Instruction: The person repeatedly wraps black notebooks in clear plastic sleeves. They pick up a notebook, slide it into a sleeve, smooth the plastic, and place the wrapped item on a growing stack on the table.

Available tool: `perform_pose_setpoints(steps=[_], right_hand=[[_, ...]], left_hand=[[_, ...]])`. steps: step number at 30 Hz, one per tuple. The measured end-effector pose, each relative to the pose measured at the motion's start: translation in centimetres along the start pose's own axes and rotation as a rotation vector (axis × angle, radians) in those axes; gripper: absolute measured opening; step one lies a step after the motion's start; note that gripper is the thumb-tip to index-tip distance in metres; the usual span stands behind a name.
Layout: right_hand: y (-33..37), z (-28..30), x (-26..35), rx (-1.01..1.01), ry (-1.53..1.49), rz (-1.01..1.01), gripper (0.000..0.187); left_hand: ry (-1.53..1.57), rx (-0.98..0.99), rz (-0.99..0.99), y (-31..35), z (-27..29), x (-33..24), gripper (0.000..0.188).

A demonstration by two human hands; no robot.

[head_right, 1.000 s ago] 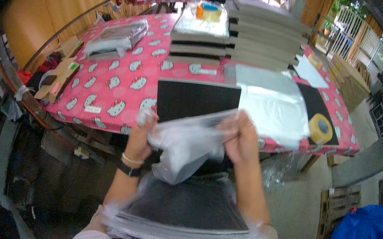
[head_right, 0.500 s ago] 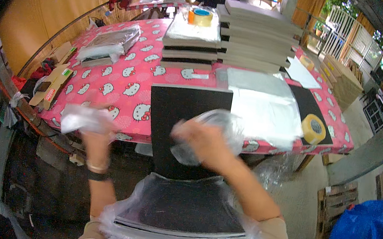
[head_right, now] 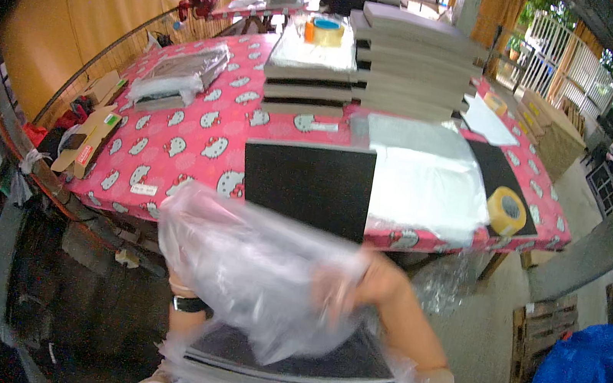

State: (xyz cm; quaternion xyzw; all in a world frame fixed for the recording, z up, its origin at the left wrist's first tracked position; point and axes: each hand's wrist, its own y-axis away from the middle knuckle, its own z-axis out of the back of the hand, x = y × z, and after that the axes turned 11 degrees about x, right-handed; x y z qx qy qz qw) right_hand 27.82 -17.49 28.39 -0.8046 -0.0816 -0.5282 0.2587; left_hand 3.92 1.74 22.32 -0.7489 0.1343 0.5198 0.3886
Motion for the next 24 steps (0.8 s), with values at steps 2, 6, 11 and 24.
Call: perform_pose_setpoints(steps=[2,6,11,24], right_hand=[[0.4,0.7,0.4,-0.332,-0.357,0.417,0.032],[1.6,3.8,0.1,-0.34,-0.084,0.307,0.034],[1.6,3.1,-2.6,0.13,0.42,-0.075,0.035],[-3.0,14.5,3.0,-0.912,1.522,-0.238,0.039]], left_hand=[[0.363,0.091,0.238,1.5,-0.3,0.5,0.033],[0.949,0.2,0.296,2.4,-0.2,-0.2,0.032],[0.882,-0.073,0.198,-0.1,-0.3,-2.7,0.035],[-0.687,0.17,0.186,-15.8,2.6,3.7,0.039]])
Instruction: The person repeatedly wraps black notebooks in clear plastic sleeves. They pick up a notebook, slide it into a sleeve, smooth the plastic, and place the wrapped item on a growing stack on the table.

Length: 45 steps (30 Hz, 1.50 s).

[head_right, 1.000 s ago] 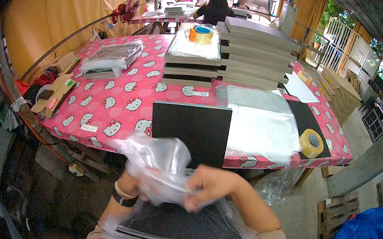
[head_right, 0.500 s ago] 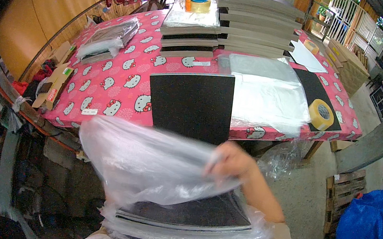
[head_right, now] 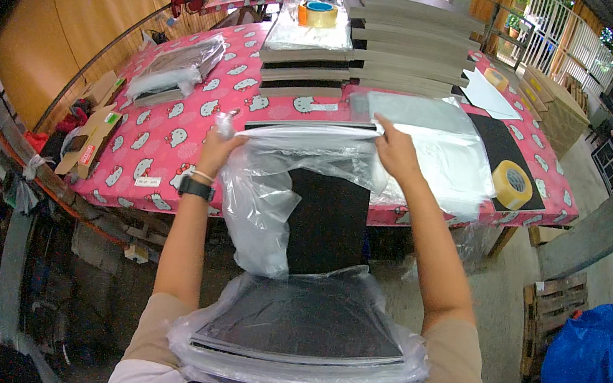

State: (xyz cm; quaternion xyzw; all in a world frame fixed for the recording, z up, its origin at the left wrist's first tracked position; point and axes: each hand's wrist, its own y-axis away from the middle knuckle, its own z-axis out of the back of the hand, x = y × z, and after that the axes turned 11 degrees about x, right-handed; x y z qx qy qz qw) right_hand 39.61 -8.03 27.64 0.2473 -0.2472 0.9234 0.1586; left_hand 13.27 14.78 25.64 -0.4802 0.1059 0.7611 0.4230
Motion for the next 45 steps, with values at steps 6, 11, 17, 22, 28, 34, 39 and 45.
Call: perform_pose_setpoints(steps=[6,11,17,22,28,34,39,45], right_hand=[[4.2,0.1,2.9,-0.228,0.192,0.179,0.03],[6.6,3.2,5.1,-0.019,-0.312,-0.094,0.012],[8.0,2.0,4.4,-0.135,0.263,0.237,0.033],[8.4,1.8,4.0,-0.112,-0.033,0.127,0.027],[6.3,2.9,3.3,0.423,-1.466,-0.434,0.024],[12.5,-3.6,-5.2,0.467,-1.709,-0.545,0.013],[20.6,-11.3,-5.0,0.217,-1.397,-0.896,0.005],[26.1,-16.5,-10.5,0.069,-0.418,-0.33,0.012]], left_hand=[[-0.3,-0.246,-0.367,1.7,-2.1,-1.3,0.039],[-0.071,-0.317,-0.421,5.8,-1.4,-3.3,0.035],[-0.342,-0.391,-0.412,7.7,-2.3,-2.4,0.038],[-0.114,-0.461,-0.476,7.5,-2.5,-3.1,0.016],[1.376,0.358,0.315,8.3,1.9,0.1,0.013],[1.063,0.409,0.672,12.5,-2.5,5.5,0.017],[0.902,0.44,0.826,19.5,-5.9,11.6,0.016],[0.927,0.086,0.821,22.6,-14.0,18.2,0.024]])
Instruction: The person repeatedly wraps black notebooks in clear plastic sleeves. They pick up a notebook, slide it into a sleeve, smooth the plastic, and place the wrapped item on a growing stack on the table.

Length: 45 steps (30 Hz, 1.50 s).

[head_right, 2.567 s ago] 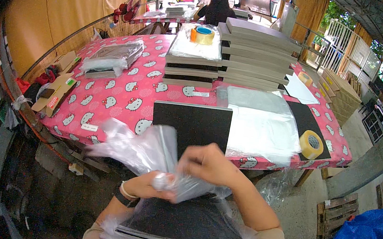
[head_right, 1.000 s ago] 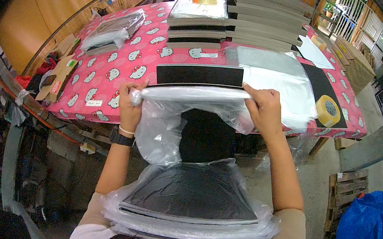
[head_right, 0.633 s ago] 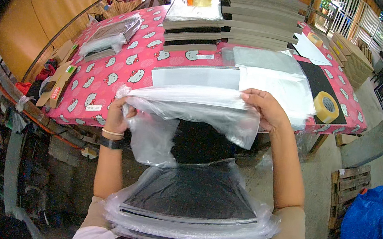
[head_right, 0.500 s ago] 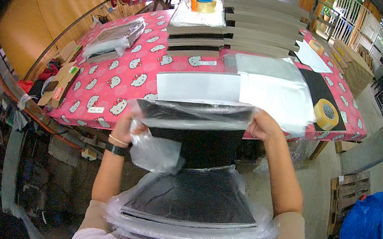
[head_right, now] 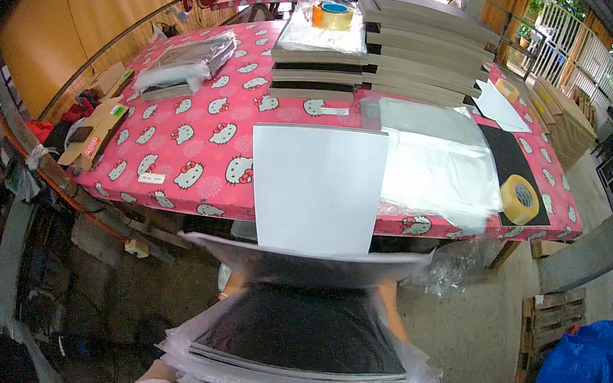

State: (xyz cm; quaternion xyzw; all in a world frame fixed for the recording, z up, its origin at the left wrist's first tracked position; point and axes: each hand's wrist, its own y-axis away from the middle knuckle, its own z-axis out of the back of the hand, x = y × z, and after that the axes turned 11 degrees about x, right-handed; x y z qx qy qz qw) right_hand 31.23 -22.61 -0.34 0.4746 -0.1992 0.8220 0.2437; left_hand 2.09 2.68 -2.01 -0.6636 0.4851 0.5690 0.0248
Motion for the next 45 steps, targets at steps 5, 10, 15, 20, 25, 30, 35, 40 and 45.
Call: perform_pose_setpoints(steps=[5,10,15,20,25,30,35,40,45], right_hand=[[-2.0,6.5,5.9,0.725,-0.095,0.258,0.019],[0.0,7.5,14.2,0.746,-0.431,-0.353,0.017],[-0.6,3.7,9.2,0.354,-0.513,-0.442,0.016],[-1.3,-2.9,-0.5,-0.103,-0.006,-0.183,0.021],[-3.8,-1.1,3.0,-0.147,0.289,-0.231,0.017],[-3.8,6.9,20.1,0.643,-0.509,-0.072,0.023],[-1.9,0.2,18.7,1.406,-0.322,0.262,0.04],[-5.2,-1.5,12.1,1.25,0.424,-0.041,0.041],[-9.3,4.6,26.4,0.343,-0.112,0.271,0.019]], left_hand=[[0.094,0.063,0.079,-0.5,1.0,0.9,0.025],[0.166,0.139,0.179,-0.3,2.7,0.5,0.027],[0.109,0.11,0.18,-0.2,3.2,0.4,0.028],[-0.692,-0.374,-0.152,-1.1,-1.4,1.1,0.032],[-0.899,-0.784,-0.42,0.4,-1.2,-3.3,0.037],[-0.072,-0.861,-1.105,11.0,-2.1,-19.7,0.037],[0.204,-0.361,-1.309,16.6,-11.9,-27.5,0.029],[0.08,0.457,-0.924,15.8,-17.0,-28.1,0.033],[0.002,0.682,-0.546,12.3,-22.4,-26.8,0.053]])
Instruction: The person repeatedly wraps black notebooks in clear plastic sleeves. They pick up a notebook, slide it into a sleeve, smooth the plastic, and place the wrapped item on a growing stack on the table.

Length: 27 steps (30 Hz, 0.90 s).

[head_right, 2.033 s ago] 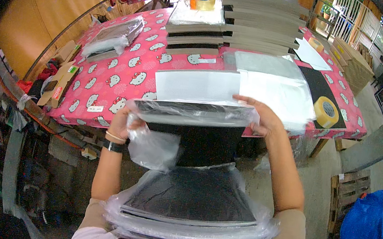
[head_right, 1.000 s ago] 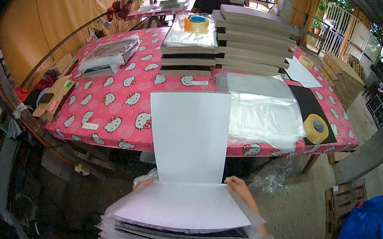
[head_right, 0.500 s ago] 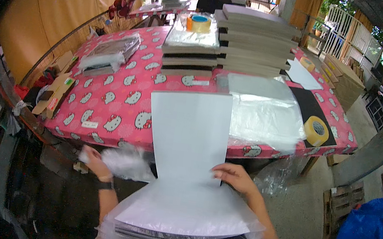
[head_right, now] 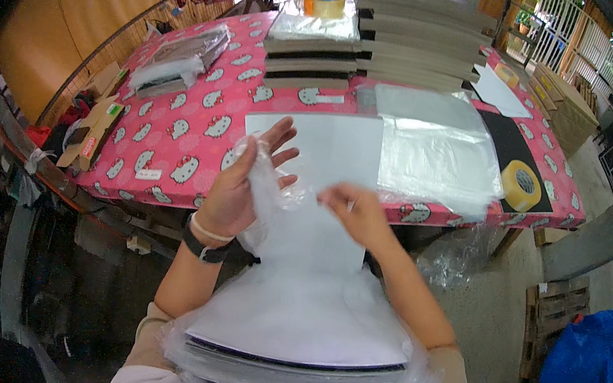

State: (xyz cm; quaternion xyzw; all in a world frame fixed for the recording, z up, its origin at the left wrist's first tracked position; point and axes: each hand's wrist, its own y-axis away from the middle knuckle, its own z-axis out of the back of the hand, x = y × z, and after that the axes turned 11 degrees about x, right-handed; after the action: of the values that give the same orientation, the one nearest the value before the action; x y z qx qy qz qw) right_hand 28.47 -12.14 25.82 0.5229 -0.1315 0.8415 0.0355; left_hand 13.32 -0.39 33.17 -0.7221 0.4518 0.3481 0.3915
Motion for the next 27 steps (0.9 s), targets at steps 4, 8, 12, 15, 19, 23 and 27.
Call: perform_pose_setpoints(steps=[4,8,12,15,19,23,27], right_hand=[[-1.4,-0.3,6.0,0.012,-0.177,0.146,0.015],[-1.1,0.0,4.3,-0.023,-0.21,0.034,0.014],[-1.3,-1.6,3.9,-0.219,-0.368,0.118,0.02],[-1.1,-1.9,4.0,-0.238,-0.225,0.103,0.021],[-0.9,-1.6,4.0,-0.178,-0.191,-0.008,0.021],[-0.7,-2.0,4.2,-0.234,-0.222,0.051,0.027],[-0.4,-2.4,3.8,-0.239,-0.182,0.137,0.031]], left_hand=[[-0.061,0.047,0.072,-0.2,0.0,2.8,0.057],[0.005,0.076,0.091,0.1,0.4,3.9,0.055],[-0.008,0.045,0.07,0.6,0.4,4.2,0.055],[0.027,0.014,0.047,0.7,0.1,4.4,0.048],[-0.231,-0.1,0.002,1.2,0.5,4.6,0.035],[-0.097,-0.22,-0.05,1.3,1.0,4.7,0.026],[-0.117,-0.138,-0.081,1.1,0.2,5.1,0.025]])
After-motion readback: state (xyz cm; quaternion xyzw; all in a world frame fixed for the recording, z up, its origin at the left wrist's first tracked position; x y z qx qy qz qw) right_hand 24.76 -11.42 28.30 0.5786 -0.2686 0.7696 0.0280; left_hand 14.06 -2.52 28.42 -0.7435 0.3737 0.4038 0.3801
